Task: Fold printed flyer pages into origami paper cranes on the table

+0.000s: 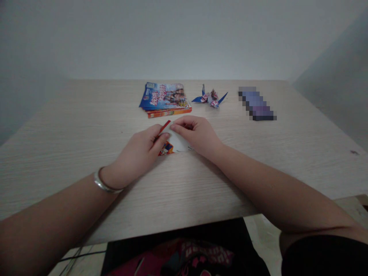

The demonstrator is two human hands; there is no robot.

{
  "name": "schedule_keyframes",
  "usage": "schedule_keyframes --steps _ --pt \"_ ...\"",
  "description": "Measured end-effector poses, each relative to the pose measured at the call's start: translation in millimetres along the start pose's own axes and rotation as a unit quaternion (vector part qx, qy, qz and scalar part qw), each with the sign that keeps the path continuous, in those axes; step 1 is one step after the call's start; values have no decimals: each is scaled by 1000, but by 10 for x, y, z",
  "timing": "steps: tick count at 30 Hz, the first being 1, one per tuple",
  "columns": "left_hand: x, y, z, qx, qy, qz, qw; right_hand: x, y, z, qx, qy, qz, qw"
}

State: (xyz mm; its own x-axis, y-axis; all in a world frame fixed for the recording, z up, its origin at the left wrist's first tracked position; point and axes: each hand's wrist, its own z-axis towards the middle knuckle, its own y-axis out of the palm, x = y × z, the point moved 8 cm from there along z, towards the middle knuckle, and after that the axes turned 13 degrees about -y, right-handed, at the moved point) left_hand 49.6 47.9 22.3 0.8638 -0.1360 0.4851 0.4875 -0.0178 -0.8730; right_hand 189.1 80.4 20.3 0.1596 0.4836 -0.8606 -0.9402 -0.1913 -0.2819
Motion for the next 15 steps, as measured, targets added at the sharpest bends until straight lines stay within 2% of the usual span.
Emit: schedule_keyframes --steps 15 --pt "19 -5 -13 5 19 7 1000 -36 1 -12 2 4 -8 1000"
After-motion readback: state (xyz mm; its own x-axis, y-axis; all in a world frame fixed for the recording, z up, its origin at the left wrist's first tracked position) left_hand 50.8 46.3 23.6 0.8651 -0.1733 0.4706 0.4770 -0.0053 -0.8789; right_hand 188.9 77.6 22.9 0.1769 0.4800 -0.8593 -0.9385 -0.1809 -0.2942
